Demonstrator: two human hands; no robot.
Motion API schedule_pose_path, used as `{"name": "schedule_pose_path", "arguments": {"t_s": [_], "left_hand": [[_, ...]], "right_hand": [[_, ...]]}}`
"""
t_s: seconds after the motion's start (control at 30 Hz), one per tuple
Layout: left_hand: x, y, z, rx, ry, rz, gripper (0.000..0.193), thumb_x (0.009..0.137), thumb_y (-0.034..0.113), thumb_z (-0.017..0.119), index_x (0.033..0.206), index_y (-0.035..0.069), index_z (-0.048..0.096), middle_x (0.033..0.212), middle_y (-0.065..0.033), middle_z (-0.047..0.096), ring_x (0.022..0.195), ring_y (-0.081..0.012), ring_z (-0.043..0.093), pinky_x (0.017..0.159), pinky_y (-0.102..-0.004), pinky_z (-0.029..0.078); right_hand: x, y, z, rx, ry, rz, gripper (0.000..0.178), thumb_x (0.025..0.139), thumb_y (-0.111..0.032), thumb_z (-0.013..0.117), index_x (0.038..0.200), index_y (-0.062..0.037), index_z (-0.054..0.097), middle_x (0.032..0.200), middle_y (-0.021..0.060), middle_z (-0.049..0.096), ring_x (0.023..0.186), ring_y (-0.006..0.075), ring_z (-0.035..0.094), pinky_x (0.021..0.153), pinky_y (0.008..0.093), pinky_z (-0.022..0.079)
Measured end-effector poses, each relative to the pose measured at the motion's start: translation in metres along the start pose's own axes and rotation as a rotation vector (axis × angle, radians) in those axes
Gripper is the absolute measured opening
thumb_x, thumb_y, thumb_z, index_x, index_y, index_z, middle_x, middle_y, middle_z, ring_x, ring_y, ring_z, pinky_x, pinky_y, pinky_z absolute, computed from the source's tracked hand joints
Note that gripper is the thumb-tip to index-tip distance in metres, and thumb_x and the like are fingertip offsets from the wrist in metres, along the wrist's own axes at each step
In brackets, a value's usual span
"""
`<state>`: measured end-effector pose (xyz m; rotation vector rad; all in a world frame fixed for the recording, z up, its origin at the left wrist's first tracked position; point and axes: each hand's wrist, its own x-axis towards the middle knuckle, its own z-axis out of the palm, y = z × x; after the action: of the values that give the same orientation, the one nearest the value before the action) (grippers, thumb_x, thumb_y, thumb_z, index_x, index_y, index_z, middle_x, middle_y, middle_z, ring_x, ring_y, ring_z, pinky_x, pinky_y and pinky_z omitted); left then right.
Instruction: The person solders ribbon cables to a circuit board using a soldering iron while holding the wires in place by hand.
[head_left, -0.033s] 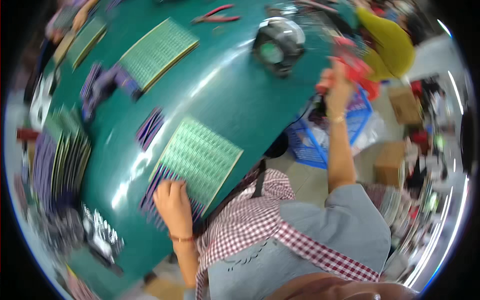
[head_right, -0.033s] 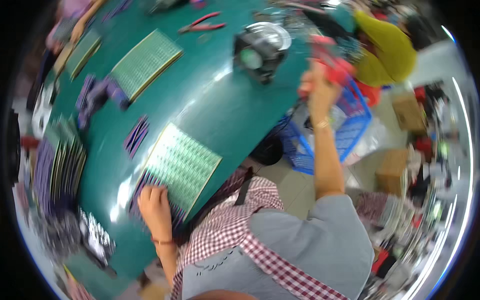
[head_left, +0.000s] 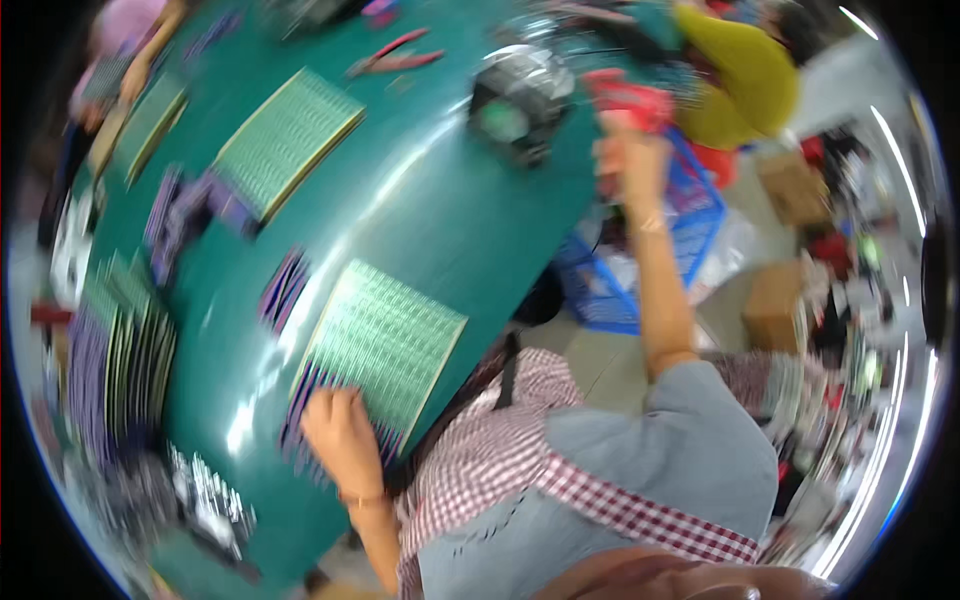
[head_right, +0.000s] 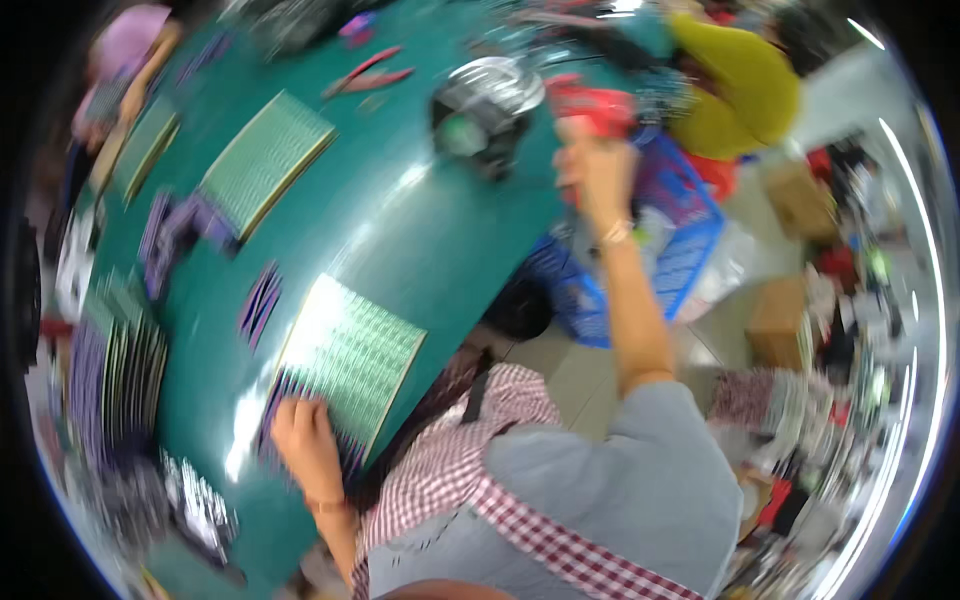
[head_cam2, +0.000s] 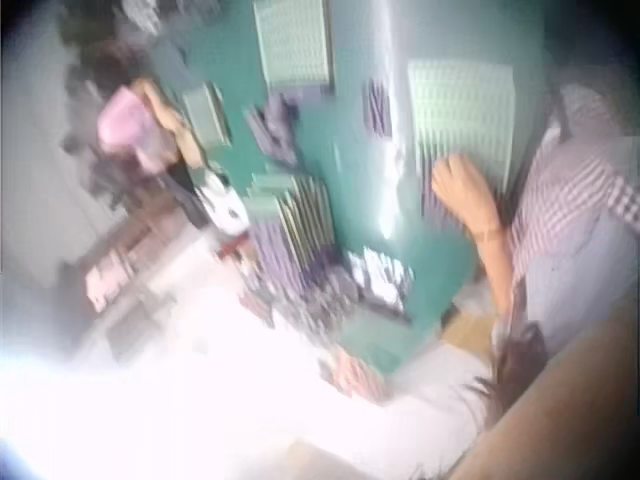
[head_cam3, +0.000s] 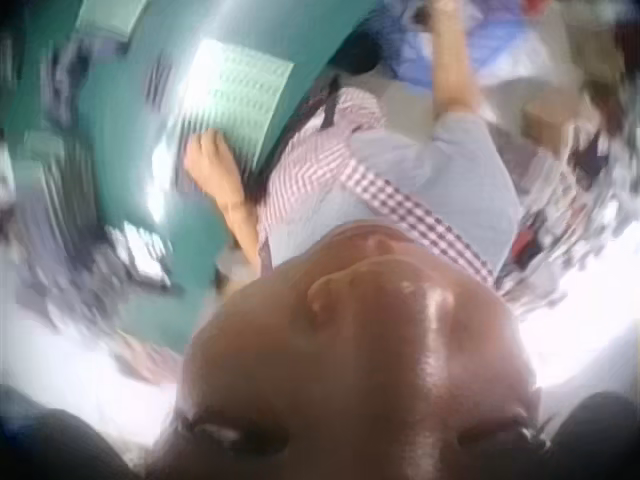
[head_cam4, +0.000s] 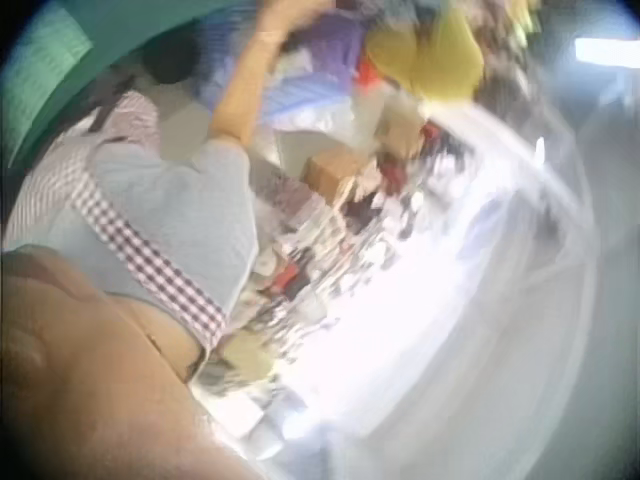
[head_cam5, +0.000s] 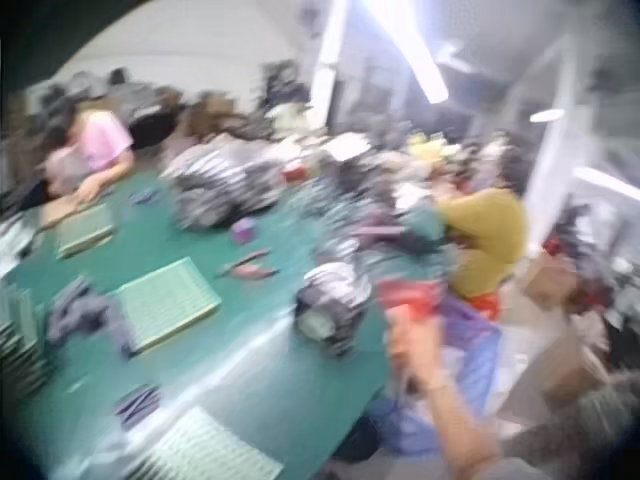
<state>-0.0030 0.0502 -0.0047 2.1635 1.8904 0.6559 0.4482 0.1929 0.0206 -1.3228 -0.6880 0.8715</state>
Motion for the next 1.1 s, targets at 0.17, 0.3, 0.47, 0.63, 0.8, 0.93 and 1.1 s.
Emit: {"name": "schedule_pose_path", "arguments": {"t_s": [0.17,0.3,0.47,0.63,0.8,0.93,1.1], "left_hand": [[-0.015,-0.011,0.001,0.087,-0.028,-0.034,0.009,0.081,0.004,0.062,0.09,0.004,0.061,0.091,-0.0114,0.058,0.087,-0.0309,0.055,0.078,-0.0422,0.041],[-0.011,-0.009,-0.001,0.106,-0.064,-0.079,0.01,0.082,0.004,0.059,0.092,0.001,0.061,0.092,-0.0112,0.058,0.088,-0.0294,0.055,0.081,-0.0408,0.04],[0.0,0.005,-0.018,0.143,-0.077,-0.02,0.015,0.082,0.014,0.065,0.09,0.001,0.067,0.084,-0.0179,0.061,0.078,-0.0383,0.058,0.07,-0.0468,0.047],[-0.002,0.01,-0.018,0.136,-0.11,-0.089,0.015,0.084,0.014,0.064,0.092,0.001,0.067,0.089,-0.0188,0.061,0.082,-0.038,0.059,0.072,-0.0453,0.048],[-0.011,-0.004,-0.001,0.11,-0.076,-0.14,0.011,0.082,0.003,0.059,0.092,-0.003,0.06,0.09,-0.0136,0.056,0.087,-0.0324,0.055,0.076,-0.0432,0.042],[-0.013,-0.007,0.001,0.099,-0.046,-0.098,0.011,0.082,0.003,0.058,0.091,-0.004,0.058,0.089,-0.0144,0.056,0.086,-0.0332,0.054,0.075,-0.0443,0.043],[-0.013,-0.003,0.006,0.11,-0.023,-0.122,0.008,0.084,0.003,0.058,0.089,-0.003,0.057,0.088,-0.0145,0.056,0.085,-0.0334,0.054,0.075,-0.0443,0.043]], "right_hand": [[-0.02,0.013,0.056,-0.197,0.139,-0.288,0.022,0.089,-0.026,0.065,0.09,-0.0031,0.066,0.057,0.0009,0.058,0.042,0.0069,0.051,0.039,0.0232,0.039],[-0.004,0.013,0.054,-0.179,0.243,-0.292,0.028,0.088,-0.029,0.067,0.079,-0.0029,0.062,0.056,0.0019,0.057,0.041,0.0075,0.05,0.039,0.0236,0.039],[-0.025,-0.01,0.054,-0.082,0.14,-0.353,0.03,0.088,-0.029,0.065,0.077,-0.0015,0.06,0.056,0.003,0.056,0.039,0.0094,0.05,0.038,0.0257,0.039],[-0.063,-0.02,0.056,0.064,0.183,-0.383,0.024,0.091,-0.022,0.062,0.095,0.0008,0.06,0.06,0.0038,0.057,0.041,0.0101,0.051,0.04,0.0253,0.041],[-0.109,-0.014,0.057,0.275,0.032,-0.413,0.03,0.093,-0.013,0.058,0.117,0.0038,0.052,0.071,0.0073,0.059,0.051,0.0099,0.054,0.05,0.0265,0.047],[-0.136,-0.009,0.061,0.258,-0.137,-0.289,0.038,0.093,-0.017,0.061,0.124,0.0008,0.048,0.082,0.0082,0.06,0.063,0.0109,0.058,0.057,0.0259,0.049],[-0.174,-0.003,0.088,0.226,-0.309,-0.092,0.035,0.084,-0.031,0.073,0.098,-0.0025,0.058,0.073,0.0035,0.062,0.06,0.0091,0.057,0.053,0.0245,0.046]]}}
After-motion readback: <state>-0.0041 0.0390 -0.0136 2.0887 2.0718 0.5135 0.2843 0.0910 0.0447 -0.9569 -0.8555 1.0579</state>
